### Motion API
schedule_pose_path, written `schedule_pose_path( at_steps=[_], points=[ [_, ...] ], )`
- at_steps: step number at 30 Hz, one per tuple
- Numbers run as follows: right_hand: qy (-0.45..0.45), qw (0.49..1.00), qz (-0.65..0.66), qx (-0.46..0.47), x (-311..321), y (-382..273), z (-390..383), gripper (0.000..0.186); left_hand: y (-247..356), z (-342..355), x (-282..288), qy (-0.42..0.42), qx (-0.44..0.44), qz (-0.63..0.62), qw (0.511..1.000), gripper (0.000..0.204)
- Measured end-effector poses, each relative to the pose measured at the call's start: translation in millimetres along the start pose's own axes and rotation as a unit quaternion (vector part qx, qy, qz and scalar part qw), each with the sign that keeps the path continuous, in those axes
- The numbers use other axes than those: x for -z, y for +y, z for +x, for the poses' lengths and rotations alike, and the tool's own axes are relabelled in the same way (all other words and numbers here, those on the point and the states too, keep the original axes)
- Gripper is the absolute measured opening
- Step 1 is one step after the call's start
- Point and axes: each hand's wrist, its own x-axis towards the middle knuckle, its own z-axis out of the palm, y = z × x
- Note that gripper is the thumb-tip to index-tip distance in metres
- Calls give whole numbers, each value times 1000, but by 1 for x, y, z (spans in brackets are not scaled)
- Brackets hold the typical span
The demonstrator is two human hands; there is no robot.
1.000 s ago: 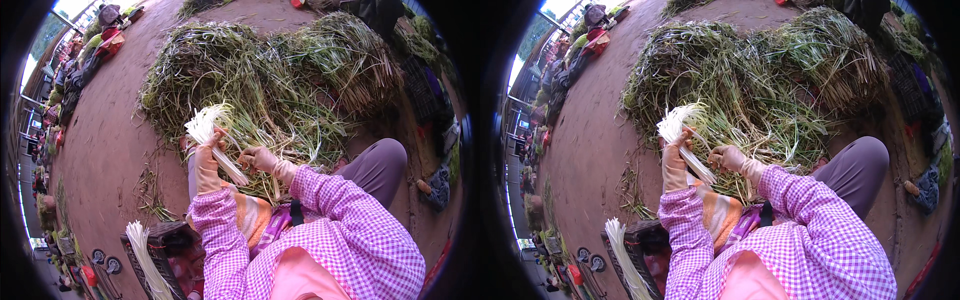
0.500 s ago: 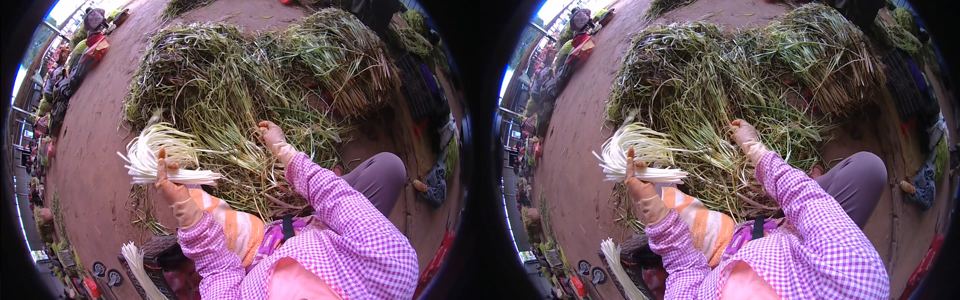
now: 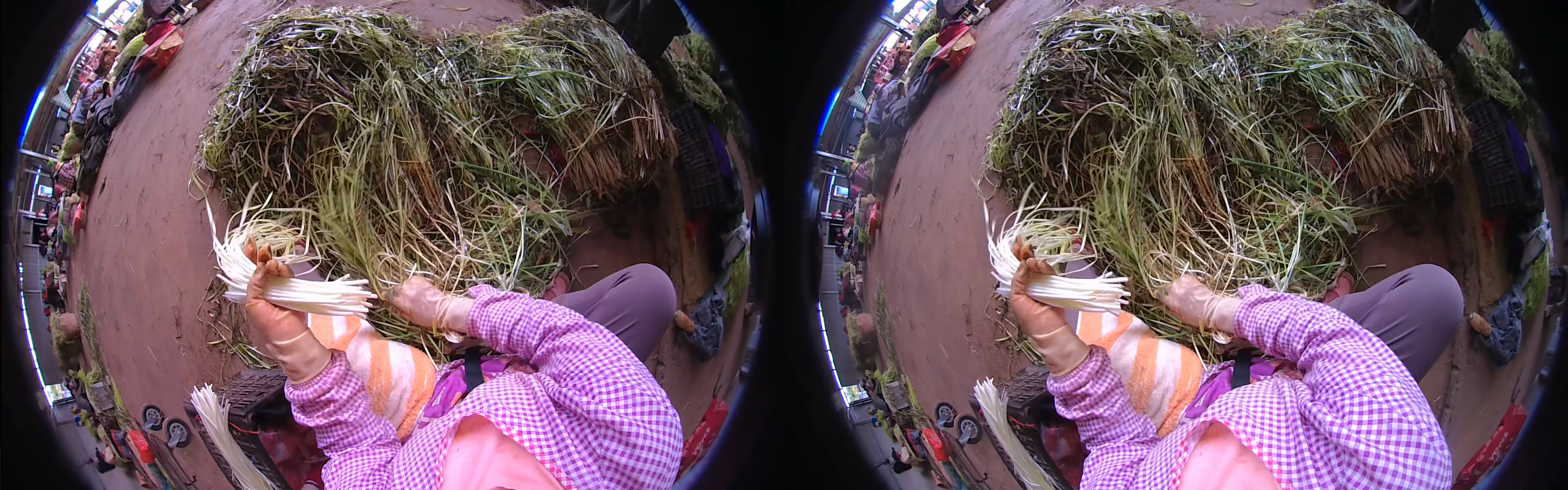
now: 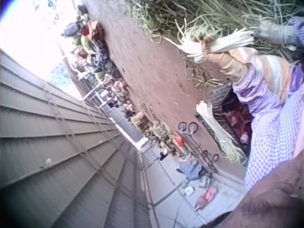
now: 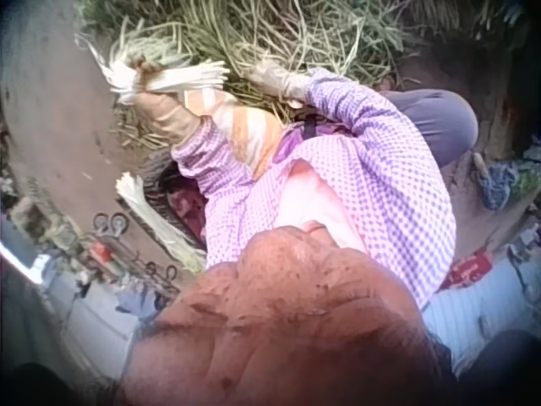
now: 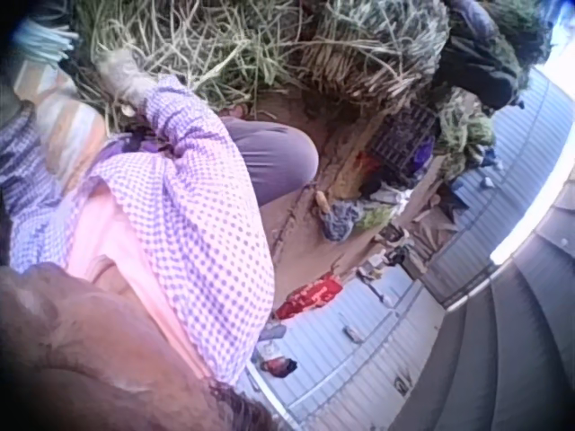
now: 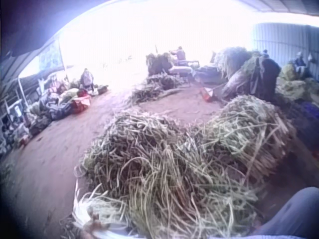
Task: The person sits on the ground and repeatedly strips the green outer sheaths from long white stalks by hand. They hold a bundle of stalks in one hand and pull off the sheaths with the other, discarding the waste onto a growing pile beside them.
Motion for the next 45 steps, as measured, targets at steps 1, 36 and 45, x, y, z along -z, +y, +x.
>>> schedule_pose_path(
  at_steps=[1, 36, 45],
  points=[
    [31, 999, 4, 10, -4, -6, -1, 26, 3, -1, -1, -28, -15, 7, 999, 43],
    [-87, 811, 458, -353, 74, -35, 26, 29, 7, -10, -9, -131, 45, -22, 990, 50],
    [-71, 975, 169, -129, 82, -28, 19, 39, 6, -18, -17, -115, 35, 34, 992, 46]
  ],
)
